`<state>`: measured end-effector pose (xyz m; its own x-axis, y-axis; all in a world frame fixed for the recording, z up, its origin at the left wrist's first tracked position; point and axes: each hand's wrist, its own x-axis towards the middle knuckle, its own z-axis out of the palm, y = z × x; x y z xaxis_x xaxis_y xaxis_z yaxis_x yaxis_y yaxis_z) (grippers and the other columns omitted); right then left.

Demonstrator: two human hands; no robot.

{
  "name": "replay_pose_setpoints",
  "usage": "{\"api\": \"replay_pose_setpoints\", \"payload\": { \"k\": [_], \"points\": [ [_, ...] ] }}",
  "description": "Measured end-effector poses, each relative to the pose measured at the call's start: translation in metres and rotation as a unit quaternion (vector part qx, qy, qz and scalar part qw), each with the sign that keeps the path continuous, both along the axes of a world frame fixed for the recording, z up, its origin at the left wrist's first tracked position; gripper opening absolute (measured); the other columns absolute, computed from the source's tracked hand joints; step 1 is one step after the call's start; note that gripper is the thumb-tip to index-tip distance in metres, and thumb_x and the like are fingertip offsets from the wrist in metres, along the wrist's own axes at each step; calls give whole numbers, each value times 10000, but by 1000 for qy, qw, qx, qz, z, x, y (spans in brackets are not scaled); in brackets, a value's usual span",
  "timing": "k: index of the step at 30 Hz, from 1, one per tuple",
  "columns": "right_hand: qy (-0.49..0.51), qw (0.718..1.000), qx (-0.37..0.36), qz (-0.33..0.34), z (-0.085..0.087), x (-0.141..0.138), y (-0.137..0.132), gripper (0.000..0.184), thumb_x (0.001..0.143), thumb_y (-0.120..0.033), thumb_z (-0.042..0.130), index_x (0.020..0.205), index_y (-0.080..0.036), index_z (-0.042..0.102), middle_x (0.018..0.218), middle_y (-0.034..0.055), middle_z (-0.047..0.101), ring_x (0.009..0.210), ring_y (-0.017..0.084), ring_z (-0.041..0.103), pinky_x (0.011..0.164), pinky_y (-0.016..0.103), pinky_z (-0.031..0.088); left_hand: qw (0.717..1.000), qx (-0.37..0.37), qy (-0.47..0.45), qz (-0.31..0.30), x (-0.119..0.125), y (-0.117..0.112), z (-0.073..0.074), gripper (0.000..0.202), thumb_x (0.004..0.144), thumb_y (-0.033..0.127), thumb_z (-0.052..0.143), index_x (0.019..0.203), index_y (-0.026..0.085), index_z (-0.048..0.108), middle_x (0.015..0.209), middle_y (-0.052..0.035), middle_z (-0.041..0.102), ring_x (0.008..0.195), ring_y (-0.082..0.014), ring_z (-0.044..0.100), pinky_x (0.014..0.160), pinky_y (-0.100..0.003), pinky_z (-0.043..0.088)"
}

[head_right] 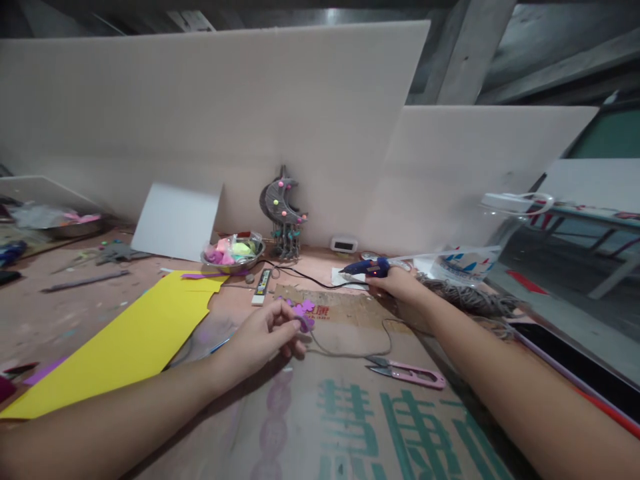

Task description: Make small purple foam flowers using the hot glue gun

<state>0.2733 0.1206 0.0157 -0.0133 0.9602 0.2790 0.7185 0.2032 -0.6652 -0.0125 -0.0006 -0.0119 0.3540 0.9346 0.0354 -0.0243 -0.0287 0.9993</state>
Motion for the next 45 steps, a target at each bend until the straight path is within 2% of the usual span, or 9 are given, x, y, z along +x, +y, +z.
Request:
{"api": "replay_pose_setpoints", "payload": {
  "k": [5, 10, 14, 19, 23, 31, 35, 40, 45],
  "points": [
    [-32, 999, -42, -1, 0, -2, -4, 248, 626, -403, 694, 541, -180, 627, 410, 28, 572, 449, 186, 554, 475, 306, 417, 994, -43, -103, -5, 1, 1, 1, 279, 804, 408, 526, 824, 189, 354, 911, -62, 654, 556, -113, 641, 453, -195, 417],
    [-37, 999, -31, -16, 10, -7, -17, 317, 723, -431, 596, 781, -137, 700, 565, 67, 662, 540, 191, 600, 491, 285, 423, 996, -35, -78, 2, 1, 1, 2, 251, 777, 330, 573, 789, 179, 372, 827, -52, 658, 595, -128, 657, 479, -196, 431],
    [-45, 999, -3, -30, 25, -22, -42, 414, 780, -467, 518, 958, -136, 691, 682, 79, 698, 656, 205, 624, 547, 280, 430, 997, -59, -49, -5, 1, -1, 9, 271, 732, 263, 610, 718, 177, 354, 788, -59, 671, 550, -127, 649, 460, -194, 428],
    [-46, 999, 16, 6, 30, -41, -79, 359, 785, -463, 517, 911, -174, 689, 716, 56, 706, 702, 211, 636, 629, 296, 458, 993, -78, -88, -24, -1, 0, 10, 250, 741, 267, 583, 756, 186, 347, 709, -31, 673, 531, -136, 646, 463, -205, 449],
    [-39, 999, 8, 32, 25, -48, -105, 361, 781, -499, 514, 810, -189, 695, 745, 58, 704, 724, 219, 635, 651, 312, 475, 994, -61, -89, -16, -2, 2, 6, 252, 763, 346, 580, 809, 177, 399, 580, 14, 618, 496, -117, 615, 475, -206, 455],
    [-9, 999, 1, 31, 3, -51, -141, 363, 717, -579, 544, 800, -252, 676, 793, 72, 712, 754, 264, 653, 665, 364, 535, 999, -24, -43, -18, -1, 2, 1, 296, 794, 425, 555, 844, 176, 404, 713, -26, 651, 502, -100, 609, 439, -180, 399],
    [37, 997, -2, 67, -5, -55, -146, 335, 718, -563, 548, 786, -254, 656, 821, 68, 702, 771, 253, 653, 699, 362, 541, 999, -7, -42, -26, -2, 4, -4, 284, 812, 436, 526, 855, 184, 402, 703, -14, 647, 505, -96, 603, 453, -186, 395],
    [53, 992, 23, 111, -18, -53, -141, 325, 662, -572, 608, 663, -248, 625, 632, 40, 642, 570, 211, 596, 504, 317, 479, 999, 2, -34, -20, -2, 4, -3, 263, 827, 424, 503, 856, 185, 396, 674, 5, 626, 491, -84, 577, 468, -191, 387],
    [40, 992, 39, 117, -24, -52, -140, 282, 675, -541, 629, 691, -260, 621, 668, 41, 655, 616, 230, 615, 536, 320, 472, 999, 4, -36, -27, -2, 2, -3, 244, 843, 416, 483, 879, 184, 417, 624, 32, 576, 485, -72, 532, 472, -188, 378]
  ]
}}
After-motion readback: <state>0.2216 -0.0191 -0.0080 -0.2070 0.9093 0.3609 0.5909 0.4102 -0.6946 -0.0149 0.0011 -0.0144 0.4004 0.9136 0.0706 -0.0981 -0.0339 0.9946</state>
